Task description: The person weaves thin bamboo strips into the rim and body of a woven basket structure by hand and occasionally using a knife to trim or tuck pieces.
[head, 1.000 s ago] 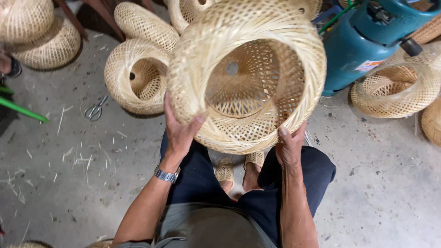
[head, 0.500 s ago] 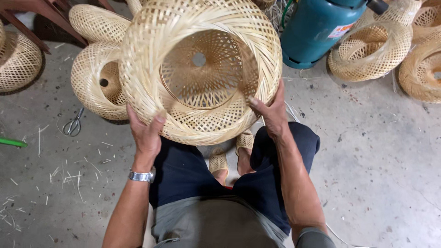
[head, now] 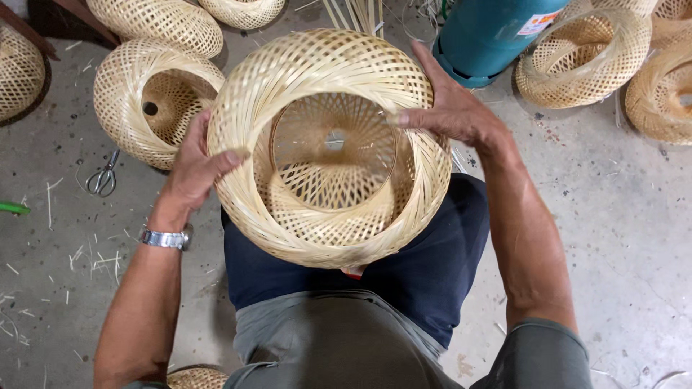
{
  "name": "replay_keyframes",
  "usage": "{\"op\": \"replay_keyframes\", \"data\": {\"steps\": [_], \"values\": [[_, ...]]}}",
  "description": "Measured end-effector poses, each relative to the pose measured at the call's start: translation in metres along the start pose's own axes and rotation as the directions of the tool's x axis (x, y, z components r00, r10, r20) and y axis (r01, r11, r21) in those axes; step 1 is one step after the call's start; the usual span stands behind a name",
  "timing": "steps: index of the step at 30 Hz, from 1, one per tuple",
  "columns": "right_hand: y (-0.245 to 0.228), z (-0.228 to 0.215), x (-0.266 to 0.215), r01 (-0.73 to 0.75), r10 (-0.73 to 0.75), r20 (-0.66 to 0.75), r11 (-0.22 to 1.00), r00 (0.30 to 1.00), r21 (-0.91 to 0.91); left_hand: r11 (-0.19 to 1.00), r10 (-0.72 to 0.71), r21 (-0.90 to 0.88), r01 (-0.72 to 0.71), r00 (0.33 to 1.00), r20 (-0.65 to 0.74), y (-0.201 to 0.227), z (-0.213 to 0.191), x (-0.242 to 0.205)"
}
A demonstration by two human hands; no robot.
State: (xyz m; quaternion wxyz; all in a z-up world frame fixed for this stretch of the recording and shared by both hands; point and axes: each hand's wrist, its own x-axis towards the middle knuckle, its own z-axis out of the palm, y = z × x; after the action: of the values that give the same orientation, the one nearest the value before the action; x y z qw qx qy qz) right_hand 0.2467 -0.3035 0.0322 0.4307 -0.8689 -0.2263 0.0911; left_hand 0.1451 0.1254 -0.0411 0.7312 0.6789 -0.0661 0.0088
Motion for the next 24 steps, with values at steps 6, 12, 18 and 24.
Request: {"op": "replay_keyframes", "data": {"steps": [6,12,18,24], "values": [[0.032,0.027,-0.024,0.071,0.038,-0.133,0.685,0.99,0.725,0.94,0.006,-0.337,-0.056,0.989,-0.147,0.033,-0.01,-0.032],[0.04,0.067,-0.049,0.191,0.091,-0.31,0.615,0.946,0.765,0.911,0.176,-0.348,-0.222,0.972,-0.158,-0.018,0.055,-0.074],[0.032,0.06,-0.066,0.006,0.161,-0.209,0.778,0.965,0.628,0.868,0.057,-0.471,-0.159,0.973,-0.224,-0.048,0.027,-0.054],[0.028,0.016,-0.031,0.042,0.005,-0.139,0.941,0.99,0.336,0.928,0.037,-0.366,-0.066,0.996,-0.085,-0.057,0.01,-0.041]]}}
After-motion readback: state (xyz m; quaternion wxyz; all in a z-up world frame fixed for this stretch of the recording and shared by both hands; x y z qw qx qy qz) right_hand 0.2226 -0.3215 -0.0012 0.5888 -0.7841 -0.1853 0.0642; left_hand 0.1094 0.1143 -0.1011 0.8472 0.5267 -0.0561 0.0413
